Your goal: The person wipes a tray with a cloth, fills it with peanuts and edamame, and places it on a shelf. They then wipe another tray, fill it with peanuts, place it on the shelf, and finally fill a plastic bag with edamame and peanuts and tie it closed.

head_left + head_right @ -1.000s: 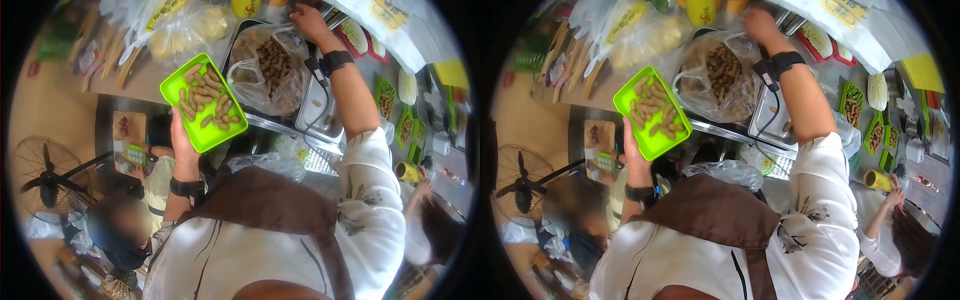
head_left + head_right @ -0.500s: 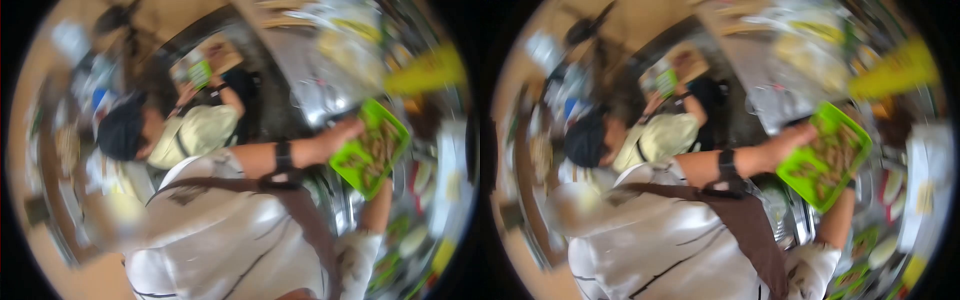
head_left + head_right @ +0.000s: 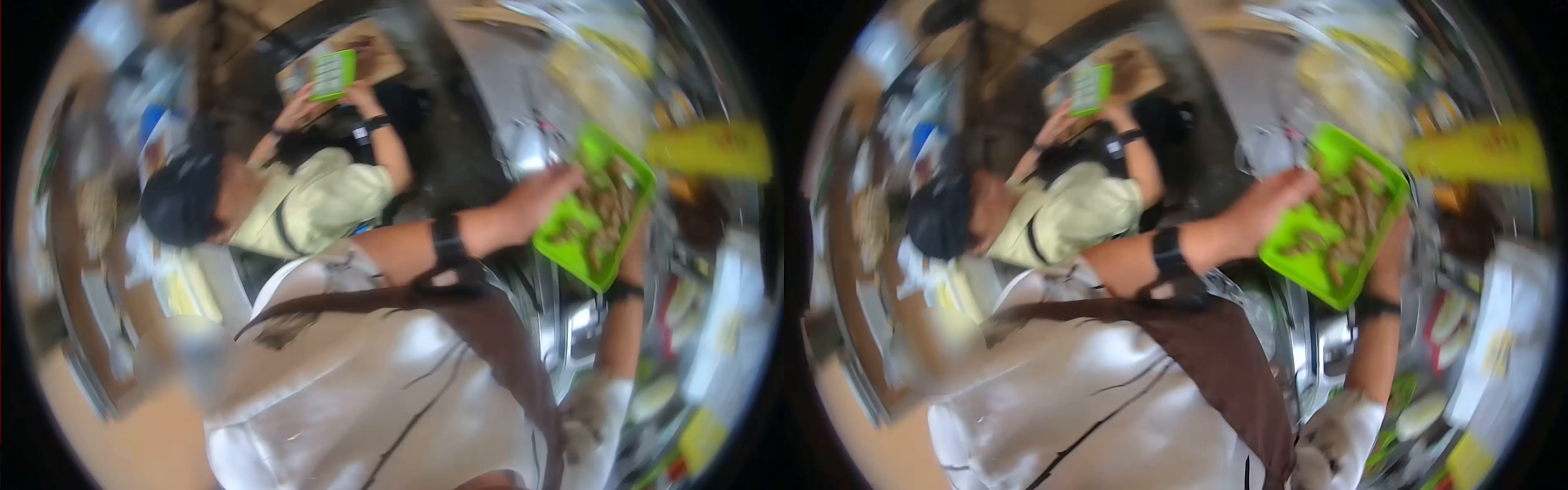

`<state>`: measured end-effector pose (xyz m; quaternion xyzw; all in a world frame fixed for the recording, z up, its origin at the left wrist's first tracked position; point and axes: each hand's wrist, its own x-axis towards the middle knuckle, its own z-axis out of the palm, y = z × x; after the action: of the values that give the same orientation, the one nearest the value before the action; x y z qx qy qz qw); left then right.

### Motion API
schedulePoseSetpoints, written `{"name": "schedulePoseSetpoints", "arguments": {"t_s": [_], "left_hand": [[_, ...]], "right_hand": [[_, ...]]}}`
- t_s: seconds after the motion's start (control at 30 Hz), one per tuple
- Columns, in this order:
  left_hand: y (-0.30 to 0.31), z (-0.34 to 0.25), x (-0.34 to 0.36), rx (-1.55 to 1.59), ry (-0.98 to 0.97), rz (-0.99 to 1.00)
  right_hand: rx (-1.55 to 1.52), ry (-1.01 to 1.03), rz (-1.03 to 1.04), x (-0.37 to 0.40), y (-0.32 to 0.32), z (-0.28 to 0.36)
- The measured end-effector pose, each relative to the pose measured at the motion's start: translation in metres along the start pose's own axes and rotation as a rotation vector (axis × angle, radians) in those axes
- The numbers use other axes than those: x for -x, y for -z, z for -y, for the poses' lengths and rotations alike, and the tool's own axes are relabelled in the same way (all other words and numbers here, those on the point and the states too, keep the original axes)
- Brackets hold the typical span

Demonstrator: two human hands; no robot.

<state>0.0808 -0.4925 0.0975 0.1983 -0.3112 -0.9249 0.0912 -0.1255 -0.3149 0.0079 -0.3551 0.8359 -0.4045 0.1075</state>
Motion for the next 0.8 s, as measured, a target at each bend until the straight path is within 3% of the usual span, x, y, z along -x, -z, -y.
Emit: {"name": "schedulePoseSetpoints", "arguments": {"t_s": [0.07, 0.1, 0.13, 0.23, 0.43, 0.53, 0.57, 0.63, 0.7, 0.8], "left_hand": [[-0.01, -0.019, 0.006, -0.113, -0.109, -0.051], [-0.004, -0.015, 0.002, -0.053, -0.06, -0.007], [-0.004, -0.018, -0.001, -0.058, -0.045, -0.032], [0.003, -0.019, -0.012, -0.084, -0.028, -0.026], [-0.012, -0.019, -0.009, -0.146, -0.103, -0.022], [-0.021, -0.015, -0.01, -0.143, -0.076, 0.02], [-0.025, -0.014, -0.011, -0.14, -0.072, 0.035], [-0.029, -0.009, -0.01, -0.12, -0.059, 0.067], [-0.032, -0.003, -0.012, -0.111, -0.041, 0.104], [-0.038, 0.01, -0.014, -0.11, -0.017, 0.128]], "right_hand": [[-0.025, 0.013, -0.083, -0.011, -0.012, -0.011], [-0.004, 0.019, -0.132, -0.01, -0.012, -0.017], [0.385, 0.059, -0.063, -0.018, -0.013, -0.004], [0.598, 0.046, -0.052, -0.02, -0.005, 0.015], [0.396, -0.041, -0.104, -0.012, 0.013, 0.016], [0.102, -0.257, -0.335, -0.003, 0.036, 0.03], [0.112, -0.259, -0.348, 0.003, 0.046, 0.038], [-0.169, -0.405, -0.31, 0.018, 0.067, 0.063], [-0.153, -0.395, -0.376, 0.029, 0.085, 0.081], [-0.372, -0.379, -0.475, 0.042, 0.108, 0.098]]}}
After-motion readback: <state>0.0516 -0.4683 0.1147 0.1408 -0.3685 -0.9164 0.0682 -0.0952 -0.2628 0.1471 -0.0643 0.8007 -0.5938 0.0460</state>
